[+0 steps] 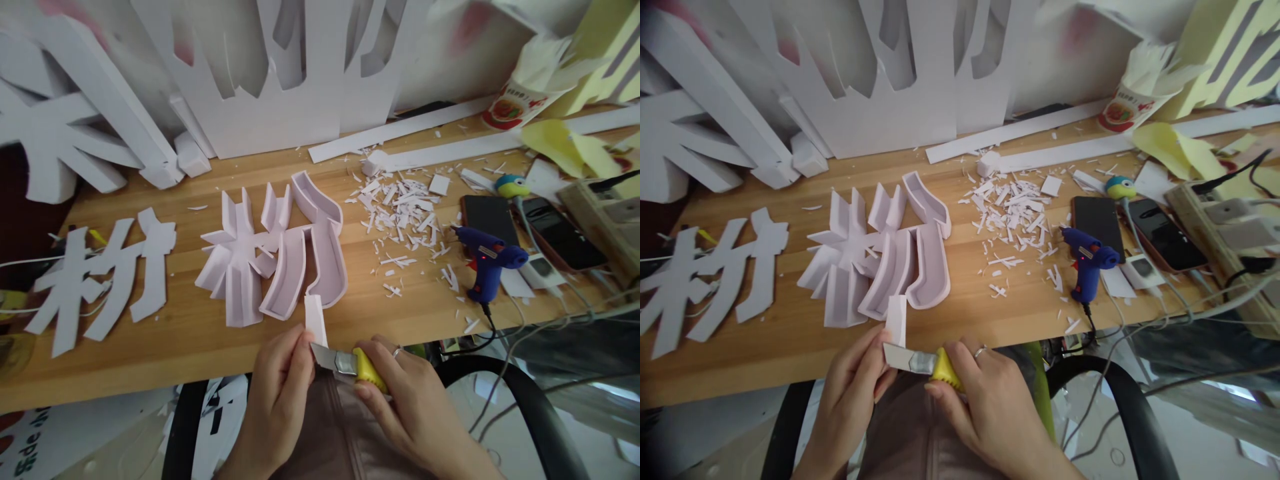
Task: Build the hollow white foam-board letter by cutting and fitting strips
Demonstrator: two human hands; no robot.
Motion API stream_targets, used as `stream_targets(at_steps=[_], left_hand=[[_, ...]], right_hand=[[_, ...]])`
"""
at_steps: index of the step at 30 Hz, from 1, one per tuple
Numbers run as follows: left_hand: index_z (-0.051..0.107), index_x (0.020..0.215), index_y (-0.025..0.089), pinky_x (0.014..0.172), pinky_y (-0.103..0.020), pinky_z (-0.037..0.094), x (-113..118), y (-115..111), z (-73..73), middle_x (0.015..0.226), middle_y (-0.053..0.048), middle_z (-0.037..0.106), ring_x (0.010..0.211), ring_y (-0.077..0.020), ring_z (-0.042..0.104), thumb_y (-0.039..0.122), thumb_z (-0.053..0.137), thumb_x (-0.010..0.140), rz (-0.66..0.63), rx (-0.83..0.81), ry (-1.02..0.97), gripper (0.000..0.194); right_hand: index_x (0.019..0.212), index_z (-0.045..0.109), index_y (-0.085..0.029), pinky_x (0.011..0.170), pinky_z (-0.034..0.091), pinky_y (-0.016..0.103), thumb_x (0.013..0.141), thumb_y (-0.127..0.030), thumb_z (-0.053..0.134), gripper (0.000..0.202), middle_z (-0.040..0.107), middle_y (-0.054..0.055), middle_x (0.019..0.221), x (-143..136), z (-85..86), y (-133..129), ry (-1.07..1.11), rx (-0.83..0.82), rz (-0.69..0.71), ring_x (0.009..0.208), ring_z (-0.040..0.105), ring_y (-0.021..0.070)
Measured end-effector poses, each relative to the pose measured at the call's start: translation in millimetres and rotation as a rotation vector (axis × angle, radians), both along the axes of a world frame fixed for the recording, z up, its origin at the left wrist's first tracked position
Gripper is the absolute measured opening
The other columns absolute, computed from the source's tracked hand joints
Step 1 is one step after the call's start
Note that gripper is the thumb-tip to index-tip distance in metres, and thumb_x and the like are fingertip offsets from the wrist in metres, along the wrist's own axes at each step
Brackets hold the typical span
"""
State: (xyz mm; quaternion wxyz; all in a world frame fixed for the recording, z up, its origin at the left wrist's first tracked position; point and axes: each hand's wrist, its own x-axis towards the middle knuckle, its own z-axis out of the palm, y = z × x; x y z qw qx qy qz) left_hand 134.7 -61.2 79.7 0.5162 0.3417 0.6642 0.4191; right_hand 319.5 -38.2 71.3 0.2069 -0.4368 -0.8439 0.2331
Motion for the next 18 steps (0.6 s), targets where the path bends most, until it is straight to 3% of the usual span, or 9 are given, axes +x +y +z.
stream_targets(at_steps=[7,13,18], left_hand=[[0.063,0.075,0.022,0.056,-0.025,0.044,5.0,-6.4,-2.1,0.064,-0.002,0.056,0.061,-0.0165,0.052,0.049,0.057,0.09,0.071,0.05,0.162,0.031],[0.06,0.074,0.022,0.065,-0.026,0.044,7.2,-2.6,-1.5,0.066,-0.001,0.057,0.06,-0.0143,0.051,0.039,0.046,0.098,-0.051,0.161,0.266,0.032],[0.052,0.07,0.022,0.062,-0.026,0.038,5.3,1.3,1.7,0.064,0.0,0.054,0.059,-0.0146,0.048,0.03,0.048,0.095,-0.091,0.195,0.312,0.026]], right_hand=[[0.097,0.049,-0.021,0.052,0.042,0.026,0.106,-0.045,0.025,0.034,0.066,0.002,0.073,-0.9,2.4,1.7,0.023,-0.06,0.001,0.057,0.064,0.017],[0.103,0.049,-0.02,0.052,0.043,0.026,0.106,-0.043,0.026,0.032,0.065,0.001,0.074,-0.6,-0.8,0.9,0.01,-0.017,-0.028,0.057,0.063,0.0164],[0.101,0.052,-0.02,0.051,0.042,0.025,0.105,-0.043,0.031,0.032,0.064,0.002,0.074,-1.3,-3.8,-0.5,0.003,0.029,-0.066,0.057,0.062,0.0164]])
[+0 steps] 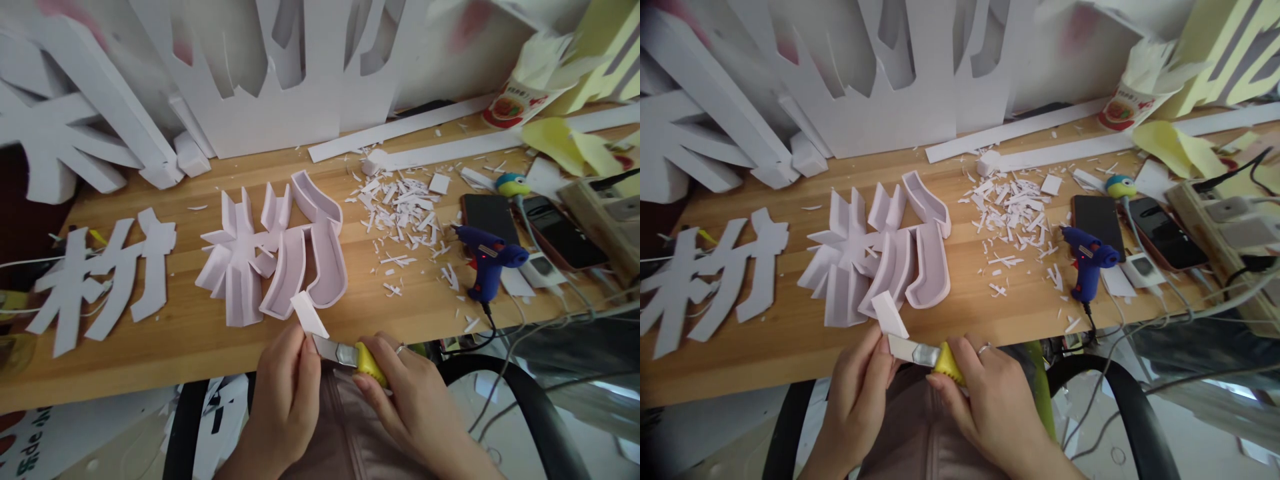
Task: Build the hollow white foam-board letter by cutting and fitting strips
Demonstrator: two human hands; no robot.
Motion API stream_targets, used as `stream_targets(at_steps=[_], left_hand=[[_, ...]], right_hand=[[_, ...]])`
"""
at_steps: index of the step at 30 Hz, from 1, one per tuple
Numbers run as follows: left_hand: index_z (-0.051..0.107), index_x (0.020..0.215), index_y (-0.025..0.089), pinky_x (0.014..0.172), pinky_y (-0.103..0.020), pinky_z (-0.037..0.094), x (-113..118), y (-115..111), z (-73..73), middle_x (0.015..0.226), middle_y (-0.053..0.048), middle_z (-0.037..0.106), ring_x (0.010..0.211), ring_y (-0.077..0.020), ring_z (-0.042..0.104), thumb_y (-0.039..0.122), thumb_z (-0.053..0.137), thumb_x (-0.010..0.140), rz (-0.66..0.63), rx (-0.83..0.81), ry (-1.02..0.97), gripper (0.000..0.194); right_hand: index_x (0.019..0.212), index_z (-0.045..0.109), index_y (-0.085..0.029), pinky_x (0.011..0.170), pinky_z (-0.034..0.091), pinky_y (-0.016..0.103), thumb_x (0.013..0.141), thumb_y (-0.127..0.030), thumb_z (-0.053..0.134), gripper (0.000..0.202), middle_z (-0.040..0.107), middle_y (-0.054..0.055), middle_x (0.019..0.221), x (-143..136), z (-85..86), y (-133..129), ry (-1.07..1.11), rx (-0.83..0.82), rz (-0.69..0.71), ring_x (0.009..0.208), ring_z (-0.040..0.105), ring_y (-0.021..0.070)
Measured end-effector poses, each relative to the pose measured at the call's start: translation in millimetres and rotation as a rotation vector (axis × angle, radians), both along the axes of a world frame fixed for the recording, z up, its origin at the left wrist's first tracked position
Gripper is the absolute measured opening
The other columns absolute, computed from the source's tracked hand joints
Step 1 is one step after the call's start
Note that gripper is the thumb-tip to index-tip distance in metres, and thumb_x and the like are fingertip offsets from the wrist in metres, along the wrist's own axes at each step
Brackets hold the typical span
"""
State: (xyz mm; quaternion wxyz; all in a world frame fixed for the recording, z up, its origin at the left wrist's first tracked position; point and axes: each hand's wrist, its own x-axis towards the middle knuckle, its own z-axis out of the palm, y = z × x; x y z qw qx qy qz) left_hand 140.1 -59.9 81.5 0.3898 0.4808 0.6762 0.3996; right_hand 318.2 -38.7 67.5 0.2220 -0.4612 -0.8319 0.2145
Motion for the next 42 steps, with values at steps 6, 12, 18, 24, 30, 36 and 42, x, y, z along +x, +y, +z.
stream_targets(at_steps=[6,12,18,24,30,36,42], left_hand=[[0.048,0.068,0.022,0.061,-0.026,0.036,-2,3,0.1,0.064,0.001,0.052,0.06,-0.0142,0.047,0.027,0.045,0.096,-0.046,0.001,0.019,0.028],[0.049,0.069,0.022,0.065,-0.026,0.038,-6,-1,-1.9,0.067,0.0,0.051,0.066,-0.0159,0.047,0.038,0.046,0.097,-0.048,-0.069,-0.16,0.032],[0.039,0.068,0.021,0.057,-0.026,0.03,-6,3,3.3,0.063,0.003,0.041,0.059,-0.0126,0.036,0.045,0.04,0.1,-0.16,-0.153,-0.278,0.04],[0.043,0.07,0.021,0.052,-0.026,0.026,-4,1,1.4,0.059,0.005,0.037,0.053,-0.0102,0.031,0.046,0.04,0.1,-0.187,-0.209,-0.362,0.039],[0.042,0.07,0.021,0.049,-0.025,0.023,-4,-1,2.3,0.055,0.007,0.034,0.05,-0.0088,0.027,0.045,0.043,0.099,-0.204,-0.241,-0.51,0.038],[0.042,0.069,0.02,0.048,-0.025,0.023,-3,0,6.6,0.055,0.008,0.033,0.048,-0.0075,0.025,0.045,0.044,0.099,-0.259,-0.255,-0.584,0.039],[0.037,0.066,0.021,0.047,-0.025,0.021,-4,-1,9.6,0.054,0.008,0.032,0.048,-0.0074,0.025,0.047,0.045,0.099,-0.29,-0.276,-0.641,0.042]], right_hand=[[0.098,0.054,-0.019,0.05,0.042,0.025,0.104,-0.044,0.033,0.033,0.062,0.003,0.073,-2,0.7,2,-0.024,0.018,-0.02,0.056,0.061,0.0164],[0.099,0.054,-0.018,0.05,0.043,0.025,0.104,-0.044,0.032,0.034,0.062,0.004,0.074,0,-0.2,4,-0.043,0.052,-0.009,0.057,0.061,0.0166],[0.102,0.056,-0.017,0.051,0.043,0.026,0.104,-0.044,0.034,0.035,0.062,0.004,0.076,5,-1.4,3,-0.061,0.053,0.007,0.058,0.061,0.0171],[0.105,0.056,-0.016,0.052,0.043,0.027,0.104,-0.045,0.034,0.036,0.063,0.005,0.078,7,-2.4,5,-0.086,0.105,0.007,0.059,0.062,0.0173],[0.106,0.056,-0.017,0.053,0.041,0.027,0.103,-0.046,0.035,0.036,0.061,0.003,0.076,10,-1.4,6,-0.075,0.128,0.022,0.058,0.059,0.0164],[0.106,0.055,-0.017,0.055,0.04,0.027,0.103,-0.047,0.035,0.037,0.06,0.004,0.078,17,-0.1,7,-0.072,0.174,0.031,0.061,0.058,0.0164],[0.107,0.056,-0.016,0.056,0.04,0.027,0.103,-0.048,0.037,0.037,0.06,0.004,0.08,23,0.3,13,-0.076,0.209,0.03,0.063,0.059,0.0163]])
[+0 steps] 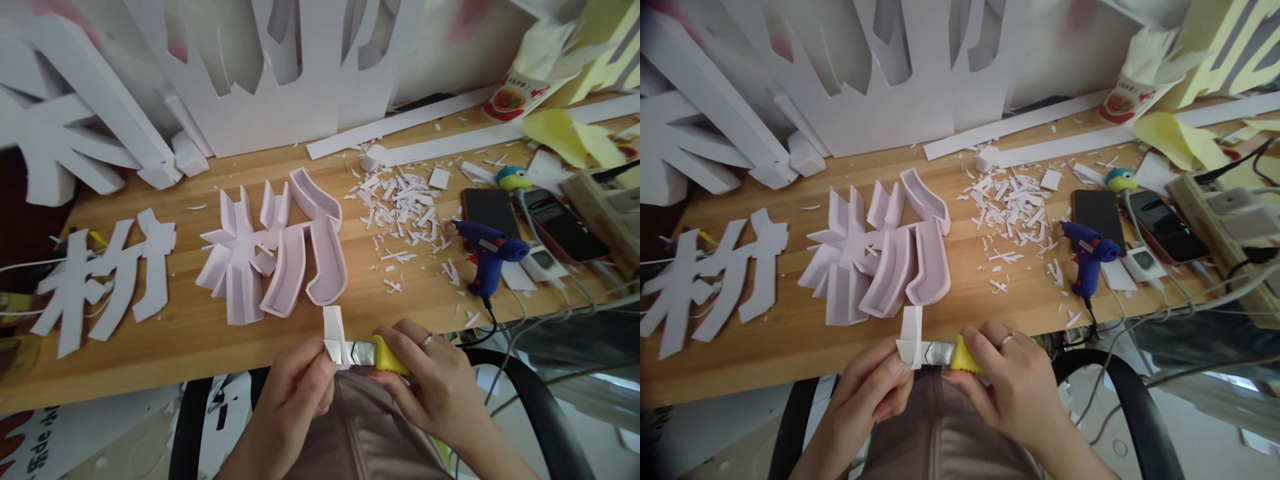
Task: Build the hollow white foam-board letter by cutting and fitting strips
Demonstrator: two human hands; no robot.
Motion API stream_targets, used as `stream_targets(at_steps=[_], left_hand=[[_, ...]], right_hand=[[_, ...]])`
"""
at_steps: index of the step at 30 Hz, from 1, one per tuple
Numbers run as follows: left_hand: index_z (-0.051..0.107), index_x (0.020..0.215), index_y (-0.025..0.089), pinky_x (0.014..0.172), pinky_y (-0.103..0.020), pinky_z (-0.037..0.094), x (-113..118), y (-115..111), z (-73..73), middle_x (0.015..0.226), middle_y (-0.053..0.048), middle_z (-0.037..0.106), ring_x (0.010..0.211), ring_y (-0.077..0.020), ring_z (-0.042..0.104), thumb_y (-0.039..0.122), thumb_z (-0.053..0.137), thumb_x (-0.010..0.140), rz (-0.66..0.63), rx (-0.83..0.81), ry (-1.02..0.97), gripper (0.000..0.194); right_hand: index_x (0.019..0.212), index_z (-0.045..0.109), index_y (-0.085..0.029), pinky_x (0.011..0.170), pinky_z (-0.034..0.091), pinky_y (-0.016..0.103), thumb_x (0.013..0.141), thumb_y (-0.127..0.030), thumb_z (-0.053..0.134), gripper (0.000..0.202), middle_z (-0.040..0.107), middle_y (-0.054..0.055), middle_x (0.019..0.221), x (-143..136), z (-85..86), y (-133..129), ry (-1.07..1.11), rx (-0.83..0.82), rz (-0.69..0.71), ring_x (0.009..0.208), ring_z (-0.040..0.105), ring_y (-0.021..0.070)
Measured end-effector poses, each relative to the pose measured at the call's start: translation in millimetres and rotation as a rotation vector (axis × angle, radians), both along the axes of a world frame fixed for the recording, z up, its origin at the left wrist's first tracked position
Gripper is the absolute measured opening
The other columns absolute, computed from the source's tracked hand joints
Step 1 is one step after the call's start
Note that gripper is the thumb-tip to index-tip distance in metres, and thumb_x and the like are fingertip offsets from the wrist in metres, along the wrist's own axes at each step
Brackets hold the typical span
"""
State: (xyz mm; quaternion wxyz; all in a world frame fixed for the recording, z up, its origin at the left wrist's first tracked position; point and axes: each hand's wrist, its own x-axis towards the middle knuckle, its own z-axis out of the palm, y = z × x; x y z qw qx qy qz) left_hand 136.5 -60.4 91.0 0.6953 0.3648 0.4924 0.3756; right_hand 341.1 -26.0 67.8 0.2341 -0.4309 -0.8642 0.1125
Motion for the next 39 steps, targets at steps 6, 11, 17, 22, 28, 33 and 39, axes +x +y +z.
stream_targets(at_steps=[6,11,17,22,28,33,39], left_hand=[[0.039,0.067,0.021,0.046,-0.025,0.02,-2,1,1.6,0.053,0.008,0.032,0.047,-0.0074,0.024,0.049,0.046,0.098,-0.019,-0.019,-0.004,0.043],[0.036,0.062,0.021,0.046,-0.026,0.017,-3,-4,11.6,0.052,0.007,0.029,0.047,-0.0074,0.024,0.056,0.051,0.093,-0.033,-0.082,-0.013,0.05],[0.041,0.067,0.021,0.047,-0.025,0.019,-7,-13,-0.5,0.052,0.008,0.031,0.047,-0.0077,0.022,0.049,0.053,0.095,0.063,-0.131,-0.067,0.042],[0.041,0.066,0.02,0.046,-0.025,0.019,-3,-3,-2.2,0.053,0.008,0.03,0.047,-0.0073,0.023,0.048,0.05,0.097,0.007,-0.076,-0.09,0.042],[0.043,0.068,0.02,0.047,-0.025,0.02,-5,-1,0.4,0.053,0.008,0.029,0.047,-0.0071,0.022,0.049,0.05,0.097,-0.033,-0.077,-0.053,0.041],[0.037,0.064,0.021,0.048,-0.026,0.02,-4,-6,4.6,0.052,0.008,0.029,0.048,-0.0076,0.024,0.053,0.051,0.094,-0.029,-0.137,-0.078,0.047],[0.039,0.064,0.021,0.049,-0.027,0.019,-6,-13,9.5,0.053,0.007,0.032,0.05,-0.0081,0.024,0.055,0.054,0.092,0.064,-0.182,-0.033,0.047]], right_hand=[[0.106,0.057,-0.015,0.056,0.04,0.027,0.102,-0.047,0.039,0.037,0.061,0.005,0.08,0,-0.5,2,-0.004,0.001,-0.003,0.062,0.059,0.0166],[0.099,0.059,-0.015,0.052,0.038,0.027,0.103,-0.046,0.038,0.037,0.061,0.004,0.073,9,-7.5,16,-0.042,0.021,-0.093,0.057,0.058,0.0169],[0.094,0.058,-0.016,0.049,0.035,0.026,0.103,-0.047,0.039,0.037,0.054,0.0,0.06,23,-9.1,22,-0.003,-0.073,-0.211,0.05,0.054,0.0158],[0.104,0.055,-0.019,0.056,0.038,0.026,0.103,-0.046,0.038,0.032,0.06,0.002,0.077,8,7.3,3,0.132,-0.265,0.03,0.063,0.058,0.0158],[0.107,0.056,-0.018,0.053,0.036,0.028,0.101,-0.047,0.041,0.032,0.06,0.003,0.078,0,7.0,1,0.063,-0.211,0.039,0.061,0.058,0.0167],[0.106,0.058,-0.018,0.056,0.038,0.027,0.101,-0.046,0.043,0.033,0.062,0.004,0.079,5,-3.0,7,0.052,-0.162,-0.007,0.063,0.058,0.017],[0.089,0.06,-0.019,0.052,0.034,0.026,0.099,-0.048,0.044,0.035,0.054,-0.001,0.06,14,-7.2,23,0.151,-0.318,-0.323,0.055,0.052,0.0157]])
